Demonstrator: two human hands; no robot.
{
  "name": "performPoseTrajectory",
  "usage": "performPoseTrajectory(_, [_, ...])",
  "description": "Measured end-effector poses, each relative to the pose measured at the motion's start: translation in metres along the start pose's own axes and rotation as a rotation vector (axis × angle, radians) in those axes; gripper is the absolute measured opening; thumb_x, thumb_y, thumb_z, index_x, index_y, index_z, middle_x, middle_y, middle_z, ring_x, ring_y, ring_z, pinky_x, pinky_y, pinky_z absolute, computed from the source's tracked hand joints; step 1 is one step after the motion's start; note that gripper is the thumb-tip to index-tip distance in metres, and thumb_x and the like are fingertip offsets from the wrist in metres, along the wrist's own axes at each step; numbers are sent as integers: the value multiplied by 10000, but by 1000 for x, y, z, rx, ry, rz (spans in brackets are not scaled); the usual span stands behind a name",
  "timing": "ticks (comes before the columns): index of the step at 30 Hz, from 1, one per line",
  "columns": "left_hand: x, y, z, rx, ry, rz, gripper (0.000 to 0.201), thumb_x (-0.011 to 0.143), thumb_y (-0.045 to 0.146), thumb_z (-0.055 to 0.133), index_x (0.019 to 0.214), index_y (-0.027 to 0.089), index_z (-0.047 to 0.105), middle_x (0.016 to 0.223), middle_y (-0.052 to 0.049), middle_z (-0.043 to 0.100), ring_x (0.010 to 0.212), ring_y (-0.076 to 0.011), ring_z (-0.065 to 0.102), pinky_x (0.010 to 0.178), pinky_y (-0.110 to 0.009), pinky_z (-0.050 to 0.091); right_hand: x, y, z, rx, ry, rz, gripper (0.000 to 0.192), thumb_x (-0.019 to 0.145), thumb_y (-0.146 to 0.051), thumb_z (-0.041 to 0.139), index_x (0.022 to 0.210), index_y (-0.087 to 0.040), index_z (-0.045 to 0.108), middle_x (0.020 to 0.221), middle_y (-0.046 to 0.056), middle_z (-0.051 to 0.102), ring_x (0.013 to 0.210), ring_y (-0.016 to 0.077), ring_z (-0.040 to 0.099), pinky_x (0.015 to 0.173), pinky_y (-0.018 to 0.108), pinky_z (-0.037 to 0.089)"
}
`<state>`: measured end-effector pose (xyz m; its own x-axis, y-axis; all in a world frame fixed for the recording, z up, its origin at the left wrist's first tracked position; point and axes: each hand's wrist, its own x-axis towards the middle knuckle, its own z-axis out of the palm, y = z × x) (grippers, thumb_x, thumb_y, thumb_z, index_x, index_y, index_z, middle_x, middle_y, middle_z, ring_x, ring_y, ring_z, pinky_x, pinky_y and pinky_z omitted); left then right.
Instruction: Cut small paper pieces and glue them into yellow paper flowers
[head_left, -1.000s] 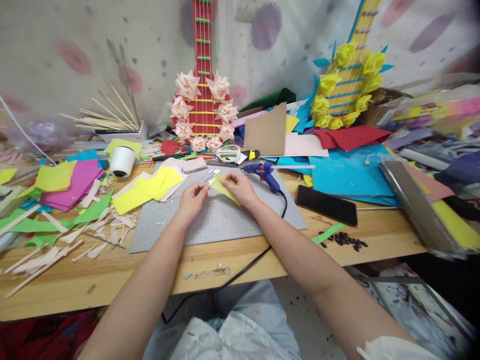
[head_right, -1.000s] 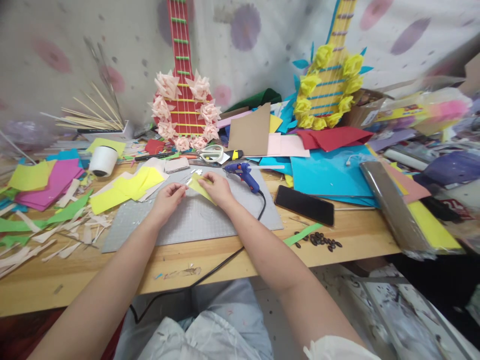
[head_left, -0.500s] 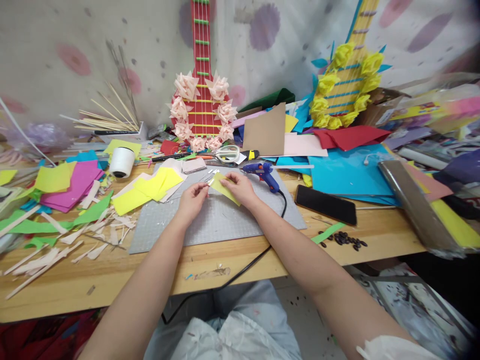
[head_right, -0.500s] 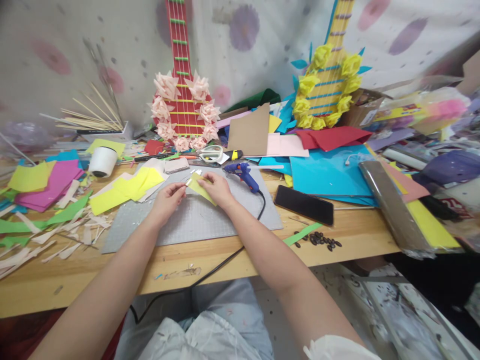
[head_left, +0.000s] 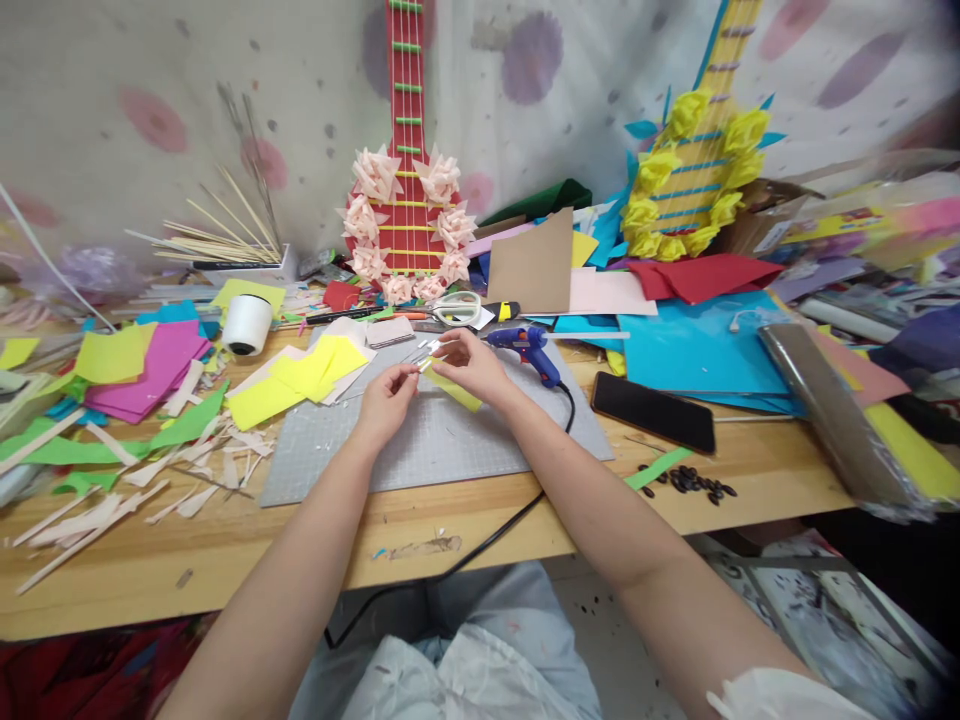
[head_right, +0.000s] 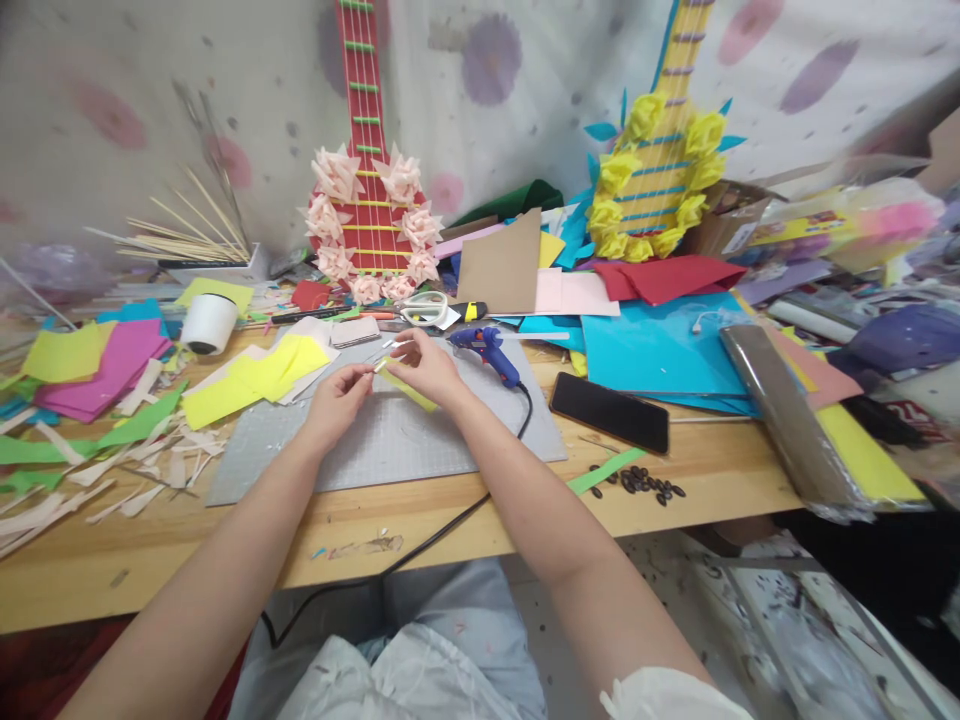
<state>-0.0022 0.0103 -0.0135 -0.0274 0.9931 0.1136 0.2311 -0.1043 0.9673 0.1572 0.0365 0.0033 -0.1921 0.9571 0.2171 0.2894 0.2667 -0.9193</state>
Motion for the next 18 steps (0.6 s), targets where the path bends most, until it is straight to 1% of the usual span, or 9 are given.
performPoseTrajectory(3, [0,0,1,15,9,31,206,702,308,562,846,182,638,585,22,539,551,-110,463,560,-231,354,5,-2,4,10,-81,-28,428,636,-270,649,1019,-211,468,935,12,641,818,120,599,750,271,446])
performPoseTrajectory(5, [0,0,1,22,4,54,199,708,305,558,842,182,639,583,21,539,552,-112,464,564,-233,357,7,-2,5,15,-105,-19,441,638,-254,646,1037,-213,462,899,-1,643,819,121,600,755,270,443])
performPoseTrajectory(8, [0,-2,2,31,-7,82,194,719,304,549,841,182,637,588,18,543,554,-113,466,561,-234,359,8,-3,4,13,-109,11,456,628,-264,652,1042,-210,470,796,-28,631,747,122,597,720,267,445])
performPoseTrajectory(10, [0,-3,3,28,-5,79,189,720,302,547,839,183,634,588,19,543,552,-113,466,560,-234,360,9,-3,2,32,-106,26,460,618,-264,654,1038,-208,475,762,-39,618,707,120,589,692,262,448])
performPoseTrajectory(18, [-1,2,3,37,-2,59,191,730,307,533,840,182,628,587,19,533,538,-108,452,560,-235,362,10,-6,1,130,-84,81,426,596,-224,643,992,-216,485,755,-50,606,674,112,571,648,253,454])
